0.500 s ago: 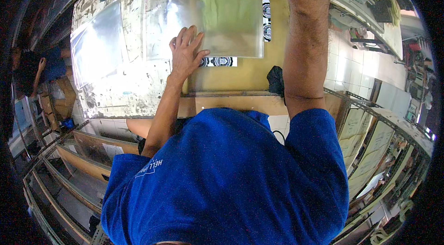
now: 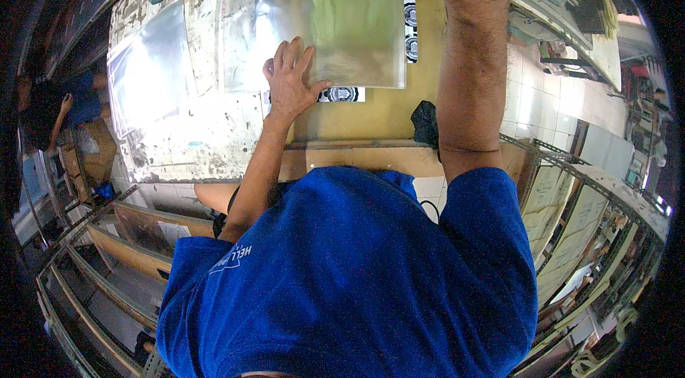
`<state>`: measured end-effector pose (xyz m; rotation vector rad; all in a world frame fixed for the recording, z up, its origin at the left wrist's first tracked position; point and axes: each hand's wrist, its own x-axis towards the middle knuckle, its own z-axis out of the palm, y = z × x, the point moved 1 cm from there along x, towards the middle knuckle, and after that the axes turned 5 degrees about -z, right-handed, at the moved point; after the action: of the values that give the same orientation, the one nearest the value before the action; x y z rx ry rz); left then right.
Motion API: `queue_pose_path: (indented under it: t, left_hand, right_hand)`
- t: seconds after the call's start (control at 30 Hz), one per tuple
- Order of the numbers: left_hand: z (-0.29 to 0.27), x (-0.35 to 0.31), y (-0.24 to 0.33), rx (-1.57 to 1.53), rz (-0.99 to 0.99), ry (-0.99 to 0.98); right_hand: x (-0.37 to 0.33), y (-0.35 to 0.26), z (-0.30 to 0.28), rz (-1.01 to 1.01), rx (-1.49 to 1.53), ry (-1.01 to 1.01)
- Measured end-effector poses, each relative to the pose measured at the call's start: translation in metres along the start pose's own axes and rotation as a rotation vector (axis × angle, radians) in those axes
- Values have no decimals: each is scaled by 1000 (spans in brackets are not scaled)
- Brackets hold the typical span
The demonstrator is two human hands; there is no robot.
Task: The person performs a screen printing process on silver sheets by aligning a sheet under a screen, applying green ink with a squeegee, and then placing the printed sheets into a plastic bag held by an assistant.
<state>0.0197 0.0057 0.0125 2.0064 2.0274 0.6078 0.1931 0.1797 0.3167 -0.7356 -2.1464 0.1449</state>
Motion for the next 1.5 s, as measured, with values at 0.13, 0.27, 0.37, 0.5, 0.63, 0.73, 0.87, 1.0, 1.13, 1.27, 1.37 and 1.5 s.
queue_pose_path:
  t: [0.13, 0.27, 0.37, 0.5, 0.63, 0.73, 0.87, 1.0, 1.13, 1.27, 1.37, 1.5]
  left_hand:
    - [0, 0, 0, -10, 8, 3]
    - [-2, -1, 0, -3, 15, 14]
    - [-5, -1, -1, 9, 12, 25]
    - [-18, 3, -10, -41, -52, 111]
    - [-42, -3, -51, 105, -180, 232]
    - [-40, -8, -65, 133, -247, 228]
    - [-35, -7, -69, 209, -317, 140]
    - [-31, -8, -68, 161, -268, 102]
    - [-25, -11, -67, 101, -250, 103]
    - [-25, -10, -65, 118, -249, 106]
    - [-26, -9, -66, 128, -255, 100]
    - [-27, -8, -68, 87, -253, 91]
  right_hand:
    - [1, 1, 0, -53, -8, 37]
    - [4, -13, -7, -28, -51, -32]
    - [1, -12, -5, -102, -100, -30]
    - [-3, 0, 3, -44, 47, 60]
    - [-6, -4, -2, 15, 17, 50]
    - [-5, -18, -2, -12, -107, 48]
    - [-2, -6, -2, 23, -103, 3]
    - [-2, 2, 0, -15, -72, 20]
    - [-2, 4, 0, 1, -75, 5]
    - [-3, 5, 1, -49, -117, 19]
    - [-3, -9, -2, -83, -205, 21]
    - [0, 1, -1, -21, -103, -2]
